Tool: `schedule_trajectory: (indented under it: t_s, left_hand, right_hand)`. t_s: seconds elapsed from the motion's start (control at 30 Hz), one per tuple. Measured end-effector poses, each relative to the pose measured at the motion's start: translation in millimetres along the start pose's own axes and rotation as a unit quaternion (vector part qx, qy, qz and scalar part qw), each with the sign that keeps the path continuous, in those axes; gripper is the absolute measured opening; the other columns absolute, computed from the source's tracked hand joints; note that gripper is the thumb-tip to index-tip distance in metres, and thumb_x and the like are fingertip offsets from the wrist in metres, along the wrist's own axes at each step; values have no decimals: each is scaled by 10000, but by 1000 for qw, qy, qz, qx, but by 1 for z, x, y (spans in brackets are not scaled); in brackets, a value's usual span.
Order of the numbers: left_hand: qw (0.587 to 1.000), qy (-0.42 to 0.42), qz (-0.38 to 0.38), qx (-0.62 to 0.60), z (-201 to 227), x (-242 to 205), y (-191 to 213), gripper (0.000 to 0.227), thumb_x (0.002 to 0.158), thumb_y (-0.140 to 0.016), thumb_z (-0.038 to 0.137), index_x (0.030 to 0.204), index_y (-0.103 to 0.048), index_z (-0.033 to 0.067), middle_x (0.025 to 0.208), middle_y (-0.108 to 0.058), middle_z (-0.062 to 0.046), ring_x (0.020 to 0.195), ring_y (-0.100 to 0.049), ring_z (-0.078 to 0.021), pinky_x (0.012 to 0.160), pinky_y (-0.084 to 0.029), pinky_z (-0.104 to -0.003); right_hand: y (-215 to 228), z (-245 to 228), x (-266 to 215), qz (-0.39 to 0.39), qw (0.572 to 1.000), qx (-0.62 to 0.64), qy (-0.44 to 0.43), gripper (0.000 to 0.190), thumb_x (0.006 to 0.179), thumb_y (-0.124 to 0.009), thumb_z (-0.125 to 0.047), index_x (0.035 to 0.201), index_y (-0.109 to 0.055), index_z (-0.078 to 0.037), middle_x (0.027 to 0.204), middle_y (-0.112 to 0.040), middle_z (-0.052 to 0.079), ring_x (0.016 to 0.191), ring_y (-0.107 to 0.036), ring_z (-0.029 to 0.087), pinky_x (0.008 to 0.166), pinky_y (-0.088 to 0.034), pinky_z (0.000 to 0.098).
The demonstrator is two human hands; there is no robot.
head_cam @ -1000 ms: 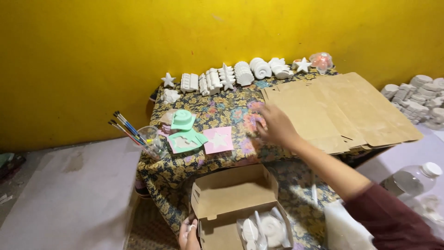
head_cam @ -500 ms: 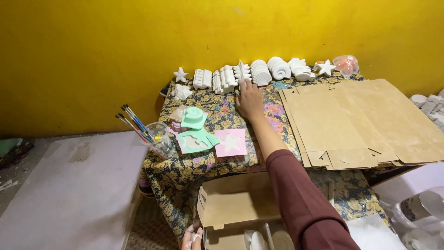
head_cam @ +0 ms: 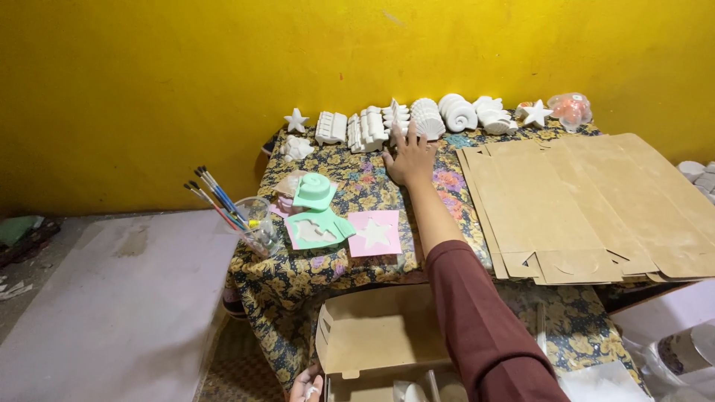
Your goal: Picking up small white star-shaped decorative items and placing them into individual plastic bags.
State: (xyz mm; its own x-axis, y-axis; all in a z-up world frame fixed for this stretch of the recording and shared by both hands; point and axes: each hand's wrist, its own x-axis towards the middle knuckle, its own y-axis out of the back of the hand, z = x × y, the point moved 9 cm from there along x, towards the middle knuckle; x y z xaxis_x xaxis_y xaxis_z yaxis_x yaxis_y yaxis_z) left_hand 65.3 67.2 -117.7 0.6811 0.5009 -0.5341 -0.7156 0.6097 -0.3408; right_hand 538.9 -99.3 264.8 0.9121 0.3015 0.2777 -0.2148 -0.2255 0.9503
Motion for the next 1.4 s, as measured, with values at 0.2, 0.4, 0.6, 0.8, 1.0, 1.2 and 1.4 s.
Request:
schedule_trajectory:
  t_s: [0.2,0.4,0.6,0.8,1.0,1.2,1.4]
  left_hand:
    - [998,-33,45,31,36,-59,-27,472,968,-587,125,1395,-613,-75,1348,-685,-275,1237,-645,-407,1072,-533,-502]
    - [997,-53,31,52,18,-34,-14,453,966,-591,133,1367,-638,-71,1305,-715,-259,1201,-669,-380,1061,-538,-464]
    - [991,-67,66,97,48,-73,-35,418,975,-601,146,1345,-686,-28,1296,-750,-189,1183,-696,-301,1055,-558,-393]
    - [990,-34,134,30,94,-143,-78,333,1006,-546,33,1286,-708,-47,1211,-758,-231,1109,-699,-332,927,-536,-395]
    - [984,5,173,41,123,-184,-101,235,1029,-580,127,1207,-693,22,1142,-736,-193,1064,-680,-339,894,-530,-429]
    - [991,-2,135,20,124,-186,-100,294,1064,-520,155,1293,-644,18,1237,-697,-202,1112,-662,-355,928,-527,-446]
    - [960,-222,154,-69,136,-188,-71,221,990,-453,14,1114,-634,-11,1172,-688,-199,1125,-665,-285,1053,-547,-357]
  right_hand:
    - [14,-5,-1,122,991,-35,32,587,911,-513,-449,1452,-462,-226,1485,-490,203,1326,-458,410,977,-424,557]
    - [15,2,2,171,985,-10,16,638,946,-631,-464,1469,-463,-139,1255,-666,96,1180,-565,334,935,-445,527]
    - [8,4,5,148,988,39,24,339,940,-678,-348,1204,-670,-136,1143,-692,103,1114,-605,331,992,-412,555]
    - [8,24,4,201,965,167,8,221,1013,-638,-255,887,-610,-76,759,-668,122,731,-623,383,839,-436,513]
    - [23,33,-35,236,957,153,66,191,932,-662,-128,805,-546,-46,755,-641,198,708,-595,442,641,-427,534]
    - [92,11,-129,111,974,155,123,199,1014,-632,-258,882,-617,-109,681,-663,48,606,-621,248,883,-461,458]
    - [222,7,-346,159,905,278,281,237,910,-749,-290,832,-706,-70,705,-696,28,659,-577,189,858,-385,363]
